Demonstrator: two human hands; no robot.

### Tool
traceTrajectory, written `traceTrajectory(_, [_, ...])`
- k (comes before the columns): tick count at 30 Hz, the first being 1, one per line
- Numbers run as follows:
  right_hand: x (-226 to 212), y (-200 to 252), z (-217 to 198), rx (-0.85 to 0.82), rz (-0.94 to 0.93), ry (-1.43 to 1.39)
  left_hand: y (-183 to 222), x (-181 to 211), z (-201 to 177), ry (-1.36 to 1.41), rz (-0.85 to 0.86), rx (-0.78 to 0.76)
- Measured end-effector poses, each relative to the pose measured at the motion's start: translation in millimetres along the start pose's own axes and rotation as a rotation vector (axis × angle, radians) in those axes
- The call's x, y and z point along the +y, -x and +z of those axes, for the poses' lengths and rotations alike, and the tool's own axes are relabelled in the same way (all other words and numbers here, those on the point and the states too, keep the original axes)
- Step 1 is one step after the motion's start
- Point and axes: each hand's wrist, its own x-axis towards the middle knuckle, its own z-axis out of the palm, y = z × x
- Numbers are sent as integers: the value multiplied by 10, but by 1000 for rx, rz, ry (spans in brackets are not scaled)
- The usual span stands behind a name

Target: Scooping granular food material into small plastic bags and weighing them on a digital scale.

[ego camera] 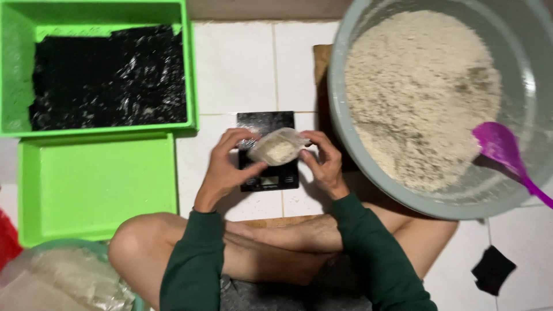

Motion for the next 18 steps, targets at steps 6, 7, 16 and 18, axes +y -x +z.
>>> traceTrajectory(6, [-100, 200, 212, 335, -33, 114, 149, -145, 9, -45, 15, 191])
traceTrajectory(7, [-210, 222, 227, 356, -55, 120, 137, -101, 44, -41, 44, 179])
traceTrajectory(16, [-1437, 31, -86, 573, -317, 87, -294, 1267, 417, 88, 267, 410])
traceTrajectory(18, [-1644, -80, -343, 617, -394, 116, -474, 1558, 552, 147, 337, 391])
